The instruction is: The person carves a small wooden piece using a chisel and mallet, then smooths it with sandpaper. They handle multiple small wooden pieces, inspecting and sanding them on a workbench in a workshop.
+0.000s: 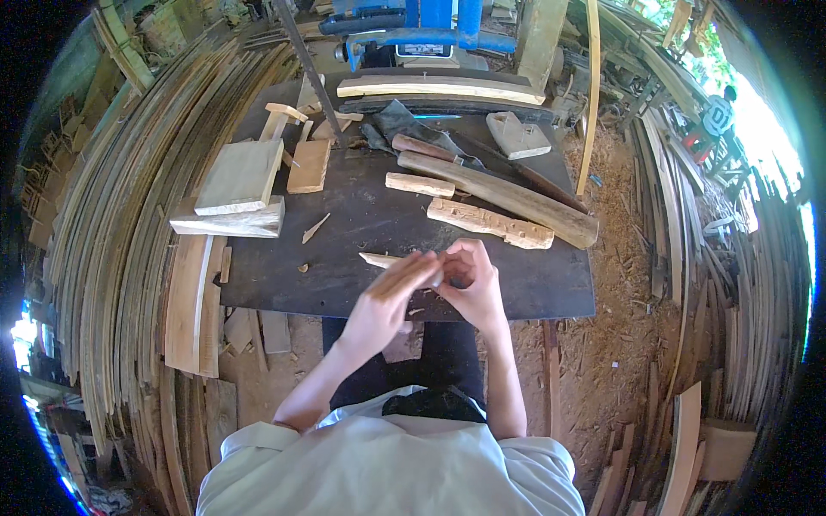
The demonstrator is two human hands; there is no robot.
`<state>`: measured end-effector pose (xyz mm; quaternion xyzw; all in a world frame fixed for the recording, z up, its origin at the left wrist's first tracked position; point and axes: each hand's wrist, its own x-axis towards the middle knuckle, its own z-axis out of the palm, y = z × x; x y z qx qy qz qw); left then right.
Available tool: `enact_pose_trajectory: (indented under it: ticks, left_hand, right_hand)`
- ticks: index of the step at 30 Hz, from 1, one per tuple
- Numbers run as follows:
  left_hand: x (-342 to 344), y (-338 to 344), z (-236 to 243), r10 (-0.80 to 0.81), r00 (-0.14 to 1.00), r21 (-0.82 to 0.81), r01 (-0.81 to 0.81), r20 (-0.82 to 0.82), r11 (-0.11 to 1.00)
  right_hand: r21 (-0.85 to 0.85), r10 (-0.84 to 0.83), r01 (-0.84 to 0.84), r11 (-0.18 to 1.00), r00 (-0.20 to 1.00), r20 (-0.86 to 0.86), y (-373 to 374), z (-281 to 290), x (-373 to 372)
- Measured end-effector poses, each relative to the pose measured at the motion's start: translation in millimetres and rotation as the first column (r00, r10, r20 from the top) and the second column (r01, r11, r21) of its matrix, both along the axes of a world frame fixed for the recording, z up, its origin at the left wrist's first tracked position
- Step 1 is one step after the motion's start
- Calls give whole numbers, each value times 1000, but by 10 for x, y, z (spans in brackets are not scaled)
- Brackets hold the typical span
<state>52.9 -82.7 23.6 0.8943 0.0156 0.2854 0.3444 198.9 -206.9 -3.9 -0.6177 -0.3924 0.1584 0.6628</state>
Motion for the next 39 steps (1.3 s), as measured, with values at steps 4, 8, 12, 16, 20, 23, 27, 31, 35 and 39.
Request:
enact_pose_trajectory:
  ticks: [4, 8, 12, 16, 20, 23, 27, 31, 35, 39]
  left_hand:
    - [-85, 180, -27, 84, 995, 7, -83, -46, 996]
    - [-20, -49, 32, 0, 1000, 26, 0, 6, 1000]
    - [118, -193, 10, -68, 996, 61, 64, 60, 996]
    - [42, -97, 18, -18, 1000, 17, 18, 19, 1000]
    - [-123, 198, -63, 102, 994, 14, -102, -41, 995]
    - [-128, 181, -56, 91, 996, 41, -90, -26, 995]
    - [37, -163, 27, -26, 998, 19, 25, 50, 999]
    - [109, -220, 27, -73, 996, 20, 72, 49, 997]
    - [-32, 21, -44, 36, 999, 14, -36, 8, 999]
    - [-92, 134, -35, 106, 993, 31, -104, -47, 994]
  right_hand:
    - [44, 35, -34, 998, 999, -30, 33, 7, -4]
    - [24, 1, -1, 1000, 1000, 3, 29, -50, 4]
    - [-16, -73, 76, 997, 989, 132, -8, -19, 6]
    - [-5, -15, 15, 1000, 999, 35, -19, 4, 1]
    - [53, 58, -56, 997, 998, -38, 14, 1, -11]
    - [47, 65, -63, 997, 997, -38, 20, -12, -1]
    - [-15, -10, 11, 1000, 997, 75, 14, -26, -13]
    - [-34, -75, 81, 996, 985, 159, -23, -21, -3]
    - [12, 32, -31, 999, 998, -49, 1, 4, -14]
    - [-5, 39, -39, 999, 999, -9, 23, 23, -3]
